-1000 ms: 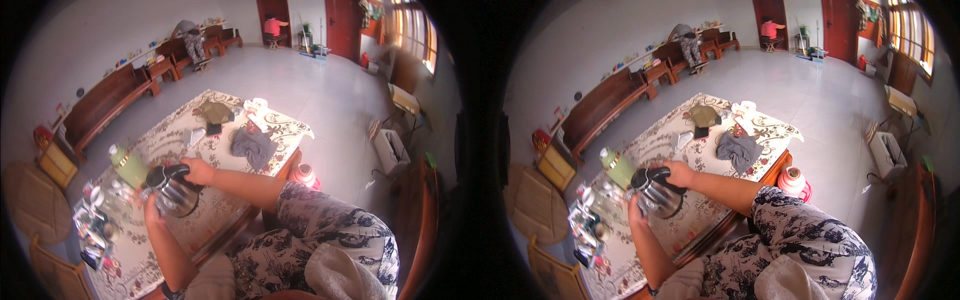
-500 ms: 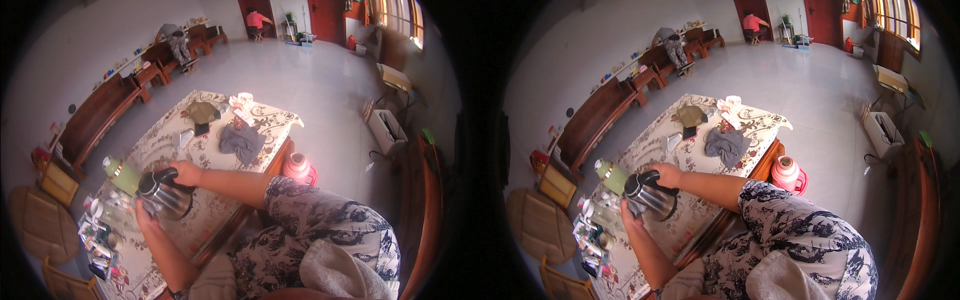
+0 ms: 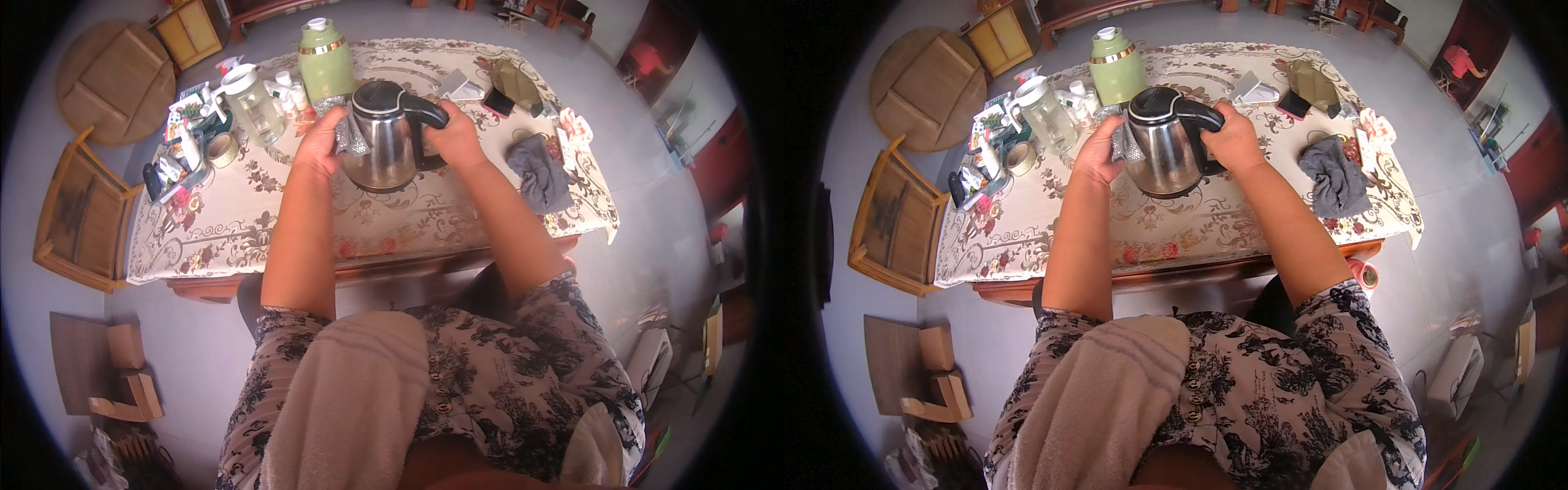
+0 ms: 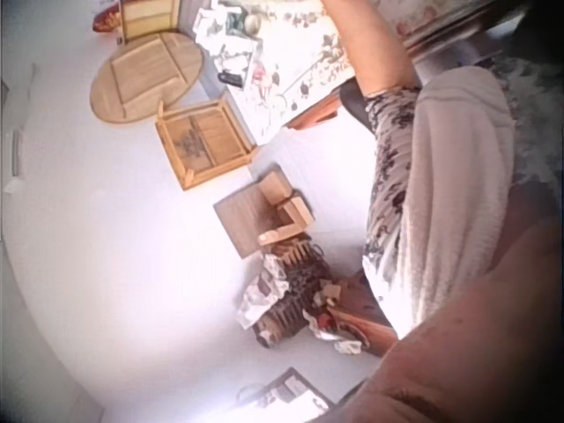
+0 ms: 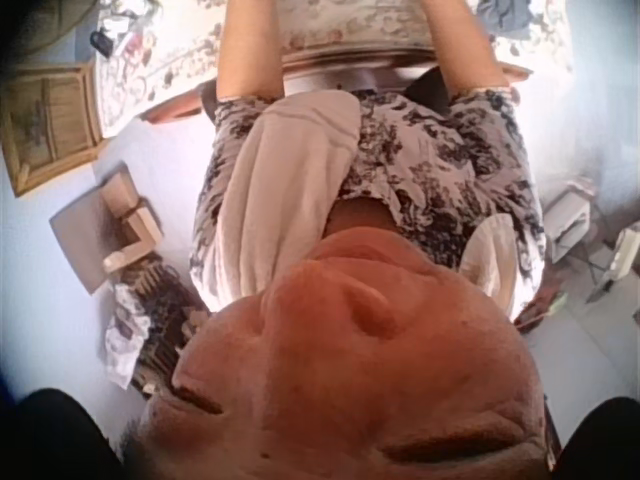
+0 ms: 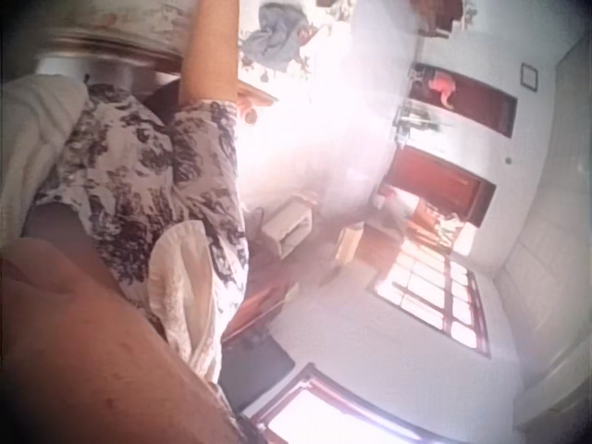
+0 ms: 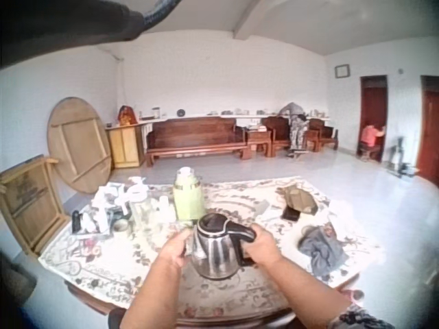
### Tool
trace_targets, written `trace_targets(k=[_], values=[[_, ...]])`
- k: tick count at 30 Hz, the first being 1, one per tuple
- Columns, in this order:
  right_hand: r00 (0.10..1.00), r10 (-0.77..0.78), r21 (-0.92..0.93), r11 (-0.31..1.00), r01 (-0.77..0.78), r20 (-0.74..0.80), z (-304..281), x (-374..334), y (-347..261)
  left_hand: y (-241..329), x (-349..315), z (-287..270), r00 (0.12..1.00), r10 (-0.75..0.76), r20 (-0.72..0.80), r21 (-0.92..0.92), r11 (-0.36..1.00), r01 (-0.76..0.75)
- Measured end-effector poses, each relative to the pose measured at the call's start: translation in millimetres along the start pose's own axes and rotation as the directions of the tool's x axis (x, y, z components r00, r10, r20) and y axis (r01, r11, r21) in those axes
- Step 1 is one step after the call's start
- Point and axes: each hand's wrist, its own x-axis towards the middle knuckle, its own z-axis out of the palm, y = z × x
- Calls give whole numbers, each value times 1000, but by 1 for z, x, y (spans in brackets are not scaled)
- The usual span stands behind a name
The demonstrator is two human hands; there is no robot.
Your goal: The person cleans a stainless steel electric kettle using a small grey cloth. They wipe the exterior body, the lid, and the handle of the kettle while it sits on a table. The person rotates the kettle to access different sides and continues wiping until the end of the clip.
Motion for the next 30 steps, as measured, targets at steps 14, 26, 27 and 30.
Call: trace_targets(k=[14,26,27,30], values=[[999,24,11,1000,-25,44,-6,0,-5,-3,-16,14,993,117,-20,111,987,-114],[1000,2,-13,1000,-2,-2,-4,0,-4,9,-16,28,986,27,-162,72,997,-15],[1000,0,-2,1000,0,8,-4,1,-5,7,-17,21,1000,29,-13,25,999,-28],[999,-2,35,999,0,32,-6,3,-7,-4,-25,16,993,120,5,64,991,-120]])
